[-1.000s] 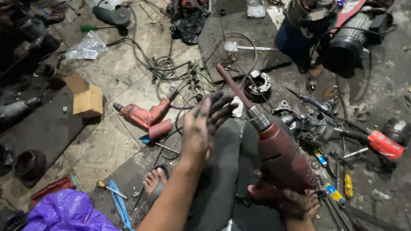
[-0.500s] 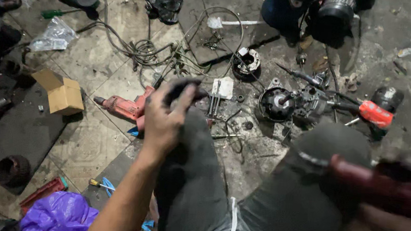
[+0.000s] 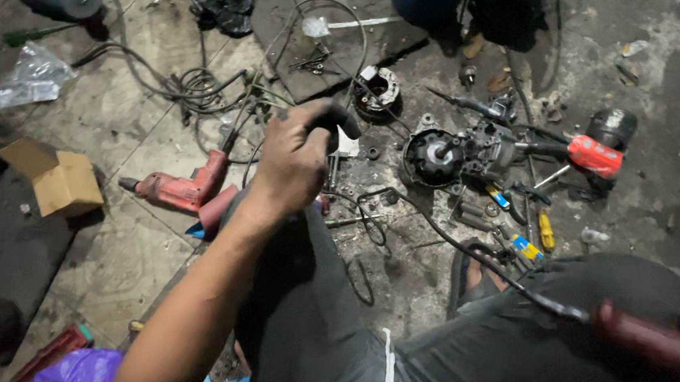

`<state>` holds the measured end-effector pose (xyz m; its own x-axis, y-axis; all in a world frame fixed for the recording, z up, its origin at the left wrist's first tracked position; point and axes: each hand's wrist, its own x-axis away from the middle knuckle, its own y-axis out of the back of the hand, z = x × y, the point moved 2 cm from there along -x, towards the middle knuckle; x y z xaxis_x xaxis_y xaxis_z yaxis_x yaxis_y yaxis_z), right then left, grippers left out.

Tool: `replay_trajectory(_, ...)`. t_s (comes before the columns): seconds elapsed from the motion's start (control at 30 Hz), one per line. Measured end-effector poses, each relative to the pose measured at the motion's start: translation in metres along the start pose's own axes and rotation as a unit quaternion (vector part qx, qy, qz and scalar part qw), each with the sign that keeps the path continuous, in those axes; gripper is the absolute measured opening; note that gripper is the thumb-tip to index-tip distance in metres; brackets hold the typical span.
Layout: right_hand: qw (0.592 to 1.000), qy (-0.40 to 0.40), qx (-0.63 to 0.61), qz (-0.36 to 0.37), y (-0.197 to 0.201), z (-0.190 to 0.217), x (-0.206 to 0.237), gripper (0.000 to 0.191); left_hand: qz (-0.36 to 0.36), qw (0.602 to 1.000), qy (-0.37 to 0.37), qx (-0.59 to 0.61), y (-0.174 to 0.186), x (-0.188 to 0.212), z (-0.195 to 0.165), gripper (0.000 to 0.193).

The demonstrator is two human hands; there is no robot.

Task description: The person applies a white substance from a small bottle into the chuck of a red power tool, then uses the tool to tighten or adjust a component. The person handles the tool and bottle directly without additional tools.

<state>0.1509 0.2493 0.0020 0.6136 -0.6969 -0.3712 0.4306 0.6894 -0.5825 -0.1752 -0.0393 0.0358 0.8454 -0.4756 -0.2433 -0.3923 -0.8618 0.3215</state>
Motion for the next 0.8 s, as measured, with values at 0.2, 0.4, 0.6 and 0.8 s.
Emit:
replay_trajectory(0.2, 0.999, 0.019, 0.027, -0.039, 0.011, 0.016, 0.017, 0.079, 0.001, 0.99, -0.13, -0.056, -0.038, -0.001, 0.002, 0.018)
replay_trajectory(0.4, 0.993, 0.045, 0.07, -0.086, 0.019, 0.039, 0.041, 0.08, 0.145, 0.984, 0.099, -0.016, -0.077, -0.015, 0.003, 0.048)
replay_trajectory(0.6, 0.987, 0.064, 0.089, -0.119, 0.024, 0.055, 0.056, 0.081, 0.241, 0.959, -0.145, -0.013, -0.134, -0.032, 0.001, 0.04)
replay_trajectory(0.8, 0.983, 0.067, 0.101, -0.14, 0.028, 0.062, 0.063, 0.081, 0.436, 0.883, -0.08, -0.156, -0.253, -0.053, 0.04, 0.026)
